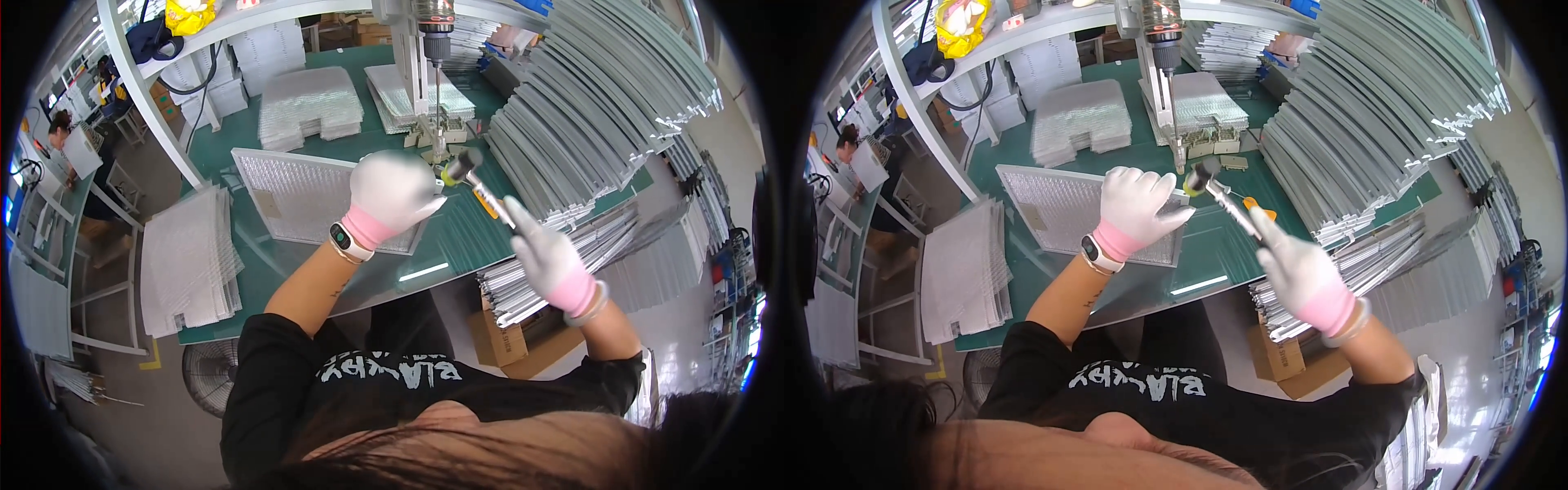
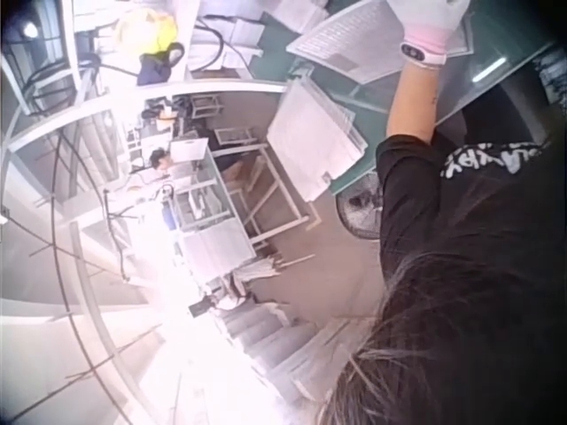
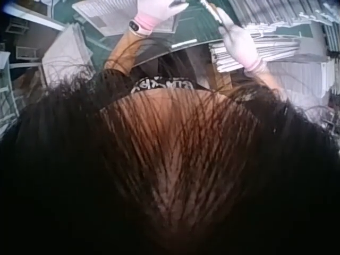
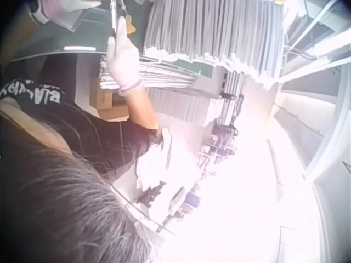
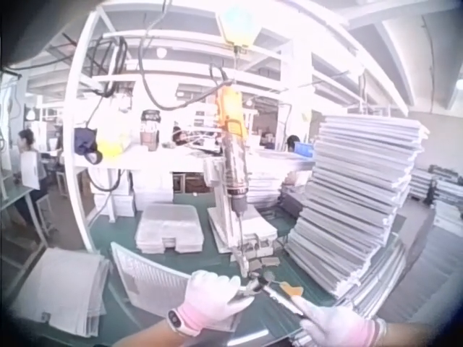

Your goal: Assemble a metal frame onto a mesh filter using an electric screwdriver.

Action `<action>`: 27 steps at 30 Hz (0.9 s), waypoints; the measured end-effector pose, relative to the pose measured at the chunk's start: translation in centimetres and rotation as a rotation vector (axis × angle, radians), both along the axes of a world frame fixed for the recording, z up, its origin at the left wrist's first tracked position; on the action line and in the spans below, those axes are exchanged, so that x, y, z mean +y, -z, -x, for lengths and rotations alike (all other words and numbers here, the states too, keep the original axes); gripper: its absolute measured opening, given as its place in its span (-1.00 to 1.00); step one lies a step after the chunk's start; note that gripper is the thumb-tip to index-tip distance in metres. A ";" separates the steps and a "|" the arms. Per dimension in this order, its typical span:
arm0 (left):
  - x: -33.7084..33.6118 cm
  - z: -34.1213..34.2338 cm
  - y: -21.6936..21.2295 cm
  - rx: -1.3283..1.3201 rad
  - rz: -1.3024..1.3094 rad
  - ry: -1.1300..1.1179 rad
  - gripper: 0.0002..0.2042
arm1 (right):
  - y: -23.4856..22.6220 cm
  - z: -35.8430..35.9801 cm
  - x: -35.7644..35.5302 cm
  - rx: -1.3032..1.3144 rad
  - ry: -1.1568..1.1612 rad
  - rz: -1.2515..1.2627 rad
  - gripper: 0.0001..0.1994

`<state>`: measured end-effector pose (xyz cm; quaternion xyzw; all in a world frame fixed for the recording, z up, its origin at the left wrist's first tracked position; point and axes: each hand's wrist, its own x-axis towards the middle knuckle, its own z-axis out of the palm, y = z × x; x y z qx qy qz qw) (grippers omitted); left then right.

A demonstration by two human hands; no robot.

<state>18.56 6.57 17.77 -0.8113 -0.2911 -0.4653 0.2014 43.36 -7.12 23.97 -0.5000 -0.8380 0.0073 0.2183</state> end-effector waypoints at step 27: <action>0.0 0.7 0.8 -0.009 -0.007 0.005 -0.55 | 2.4 0.2 0.7 0.048 0.133 0.209 -0.48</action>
